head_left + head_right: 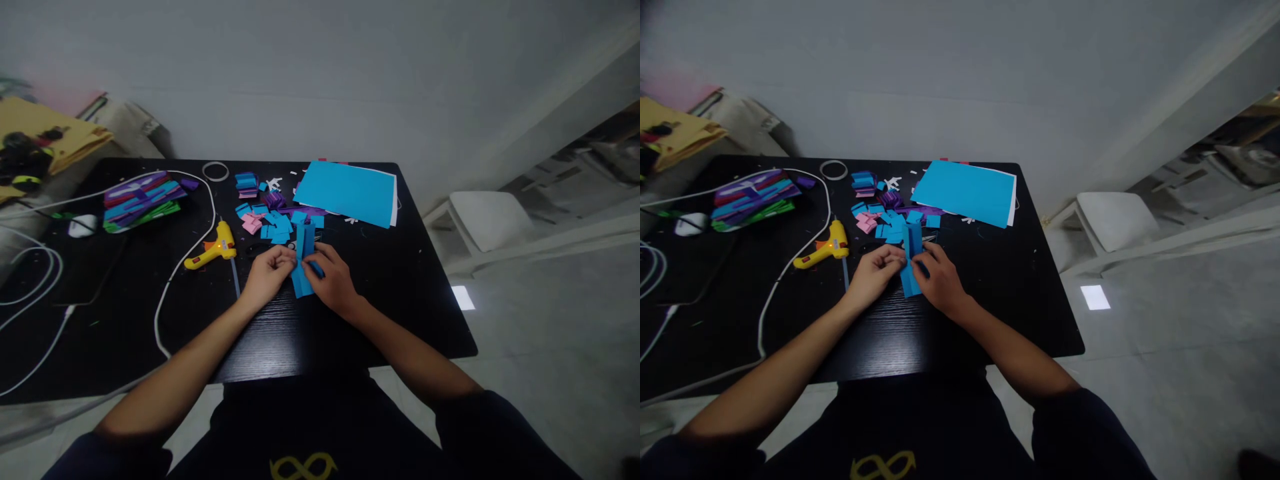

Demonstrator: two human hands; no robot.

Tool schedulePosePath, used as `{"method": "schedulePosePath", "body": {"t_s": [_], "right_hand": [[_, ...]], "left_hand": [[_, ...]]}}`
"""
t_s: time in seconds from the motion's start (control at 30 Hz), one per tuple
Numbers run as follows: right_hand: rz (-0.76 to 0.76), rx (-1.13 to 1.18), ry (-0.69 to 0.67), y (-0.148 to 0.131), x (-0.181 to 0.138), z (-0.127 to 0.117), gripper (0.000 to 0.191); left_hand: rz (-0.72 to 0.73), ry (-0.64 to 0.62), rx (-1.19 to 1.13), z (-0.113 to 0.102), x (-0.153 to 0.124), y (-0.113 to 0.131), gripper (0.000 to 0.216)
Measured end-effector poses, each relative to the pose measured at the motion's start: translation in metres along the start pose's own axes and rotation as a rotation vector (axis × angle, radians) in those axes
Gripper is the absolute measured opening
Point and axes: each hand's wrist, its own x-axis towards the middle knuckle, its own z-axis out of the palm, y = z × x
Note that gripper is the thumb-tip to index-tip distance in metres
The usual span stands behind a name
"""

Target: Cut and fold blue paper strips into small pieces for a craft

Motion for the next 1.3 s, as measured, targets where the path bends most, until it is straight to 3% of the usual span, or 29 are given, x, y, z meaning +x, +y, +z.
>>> {"method": "schedulePosePath", "body": {"t_s": [0.33, 1.3], "right_hand": [[0.037, 0.008, -0.003, -0.0007, 0.0006, -0.0026, 0.009], [0.056, 0.056, -0.015, 0.0004, 0.002, -0.0027, 0.009]], "left_hand": [[-0.086, 0.021, -0.016, 0.0012, 0.001, 0.0074, 0.025], [0.072, 0.069, 0.091, 0.0033, -0.0028, 0.0074, 0.018]]}}
